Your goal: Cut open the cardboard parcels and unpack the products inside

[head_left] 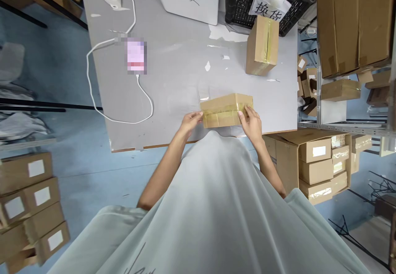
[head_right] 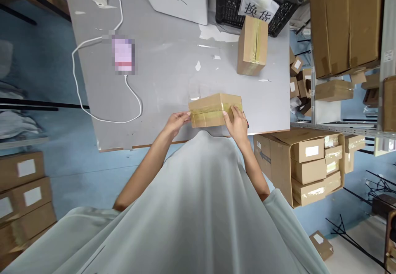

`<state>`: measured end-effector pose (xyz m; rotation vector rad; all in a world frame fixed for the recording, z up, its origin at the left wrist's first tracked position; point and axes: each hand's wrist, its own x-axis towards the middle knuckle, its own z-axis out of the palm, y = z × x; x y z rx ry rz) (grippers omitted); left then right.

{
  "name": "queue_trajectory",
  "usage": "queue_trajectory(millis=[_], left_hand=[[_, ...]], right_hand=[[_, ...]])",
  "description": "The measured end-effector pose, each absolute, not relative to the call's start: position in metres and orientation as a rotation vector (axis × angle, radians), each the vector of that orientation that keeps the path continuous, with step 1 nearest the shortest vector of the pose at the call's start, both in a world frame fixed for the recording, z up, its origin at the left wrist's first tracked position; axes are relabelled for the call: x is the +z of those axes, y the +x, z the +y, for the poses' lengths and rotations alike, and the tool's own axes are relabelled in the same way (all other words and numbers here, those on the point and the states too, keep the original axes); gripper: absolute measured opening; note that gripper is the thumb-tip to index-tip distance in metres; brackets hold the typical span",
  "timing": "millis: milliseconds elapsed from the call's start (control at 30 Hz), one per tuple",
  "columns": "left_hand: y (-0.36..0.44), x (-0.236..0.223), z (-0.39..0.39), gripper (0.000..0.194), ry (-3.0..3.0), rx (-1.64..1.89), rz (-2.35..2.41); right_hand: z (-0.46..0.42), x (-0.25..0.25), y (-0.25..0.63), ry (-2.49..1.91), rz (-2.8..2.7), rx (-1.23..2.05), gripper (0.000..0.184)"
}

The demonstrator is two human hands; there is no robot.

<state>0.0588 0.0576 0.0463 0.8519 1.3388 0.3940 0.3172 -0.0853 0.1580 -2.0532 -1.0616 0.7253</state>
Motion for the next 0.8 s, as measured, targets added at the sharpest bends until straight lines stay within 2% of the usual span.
queue_trajectory(millis=[100,267,400,500,667,800], left_hand=[[0.054,0.057,0.061,0.032,0.928,0.516,1.353],[0.035,0.064,0.073,0.036,1.067,0.626,1.458],[0.02,0.061,0.076,0.042,1.035,0.536,1.521],[0.018,0.062,0.077,0.044,1.083,0.496,1.546],[0.037,0.071,0.096,0.048,1.386,0.553,1.677],[0.079,0.078,0.121,0.046,1.566,0.582,1.558]], right_hand=[[-0.083,0.147,0.319,-2.036,-0.958,0.838,0.075],[-0.075,0.107,0.321,-1.77,-0.877,1.097,0.084],[-0.072,0.072,0.313,-1.693,-0.844,1.182,0.079],[-0.072,0.055,0.313,-1.779,-0.766,1.169,0.081],[-0.057,0.052,0.348,-1.869,-0.612,1.058,0.095],[-0.026,0.059,0.395,-1.851,-0.583,0.924,0.109]])
